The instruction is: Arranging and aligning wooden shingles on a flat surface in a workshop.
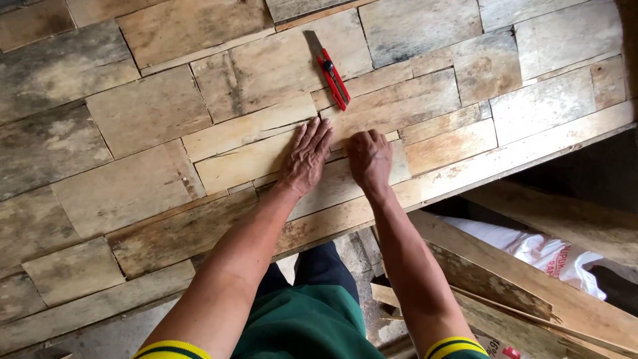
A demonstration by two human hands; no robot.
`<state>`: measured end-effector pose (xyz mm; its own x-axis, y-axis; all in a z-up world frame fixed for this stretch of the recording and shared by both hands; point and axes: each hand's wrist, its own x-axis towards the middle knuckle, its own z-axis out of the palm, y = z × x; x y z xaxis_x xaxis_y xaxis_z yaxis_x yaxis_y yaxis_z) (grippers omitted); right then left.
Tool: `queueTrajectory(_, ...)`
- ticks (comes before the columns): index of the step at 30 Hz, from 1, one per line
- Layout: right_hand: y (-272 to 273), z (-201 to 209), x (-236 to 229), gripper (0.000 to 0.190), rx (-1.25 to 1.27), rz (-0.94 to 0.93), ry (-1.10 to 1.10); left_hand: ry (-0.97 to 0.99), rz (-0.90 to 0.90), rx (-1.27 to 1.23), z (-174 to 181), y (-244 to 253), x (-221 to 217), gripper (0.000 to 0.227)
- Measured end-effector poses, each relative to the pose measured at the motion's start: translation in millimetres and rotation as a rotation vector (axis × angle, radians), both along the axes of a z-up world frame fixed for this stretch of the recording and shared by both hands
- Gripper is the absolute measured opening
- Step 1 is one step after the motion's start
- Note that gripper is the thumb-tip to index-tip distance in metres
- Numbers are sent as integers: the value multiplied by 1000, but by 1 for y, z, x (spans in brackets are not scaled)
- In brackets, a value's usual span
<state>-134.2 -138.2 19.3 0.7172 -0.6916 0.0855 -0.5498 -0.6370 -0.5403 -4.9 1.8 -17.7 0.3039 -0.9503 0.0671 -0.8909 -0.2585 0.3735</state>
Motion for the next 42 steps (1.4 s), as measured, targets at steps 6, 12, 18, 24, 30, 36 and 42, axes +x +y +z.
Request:
queueTrajectory(6,3,-15,2,11,96,280,-46,-188,-37,108,-1,0,2,57)
queueTrajectory(12,-27,15,27,9,76,-65,-115,88,-14,-177,-8,4,3,52)
queueTrajectory(18,-36,20,84,43,-113,106,-290,-59,301,-123,8,29,16,55)
queueTrajectory(24,30,-2,127,73,-111,591,-16,-103,530,-38,31,60,67,69)
queueTrajectory(30,44,-15,138,73,-200,512,134,-6,395,-457,0,82,77,79)
queueTrajectory(36,48,-13,136,70,-111,478,143,-69,167,475,74,82,132,99)
queueTrajectory(42,49,-6,138,71,-142,473,123,-140,333,-243,-52,68,179,100)
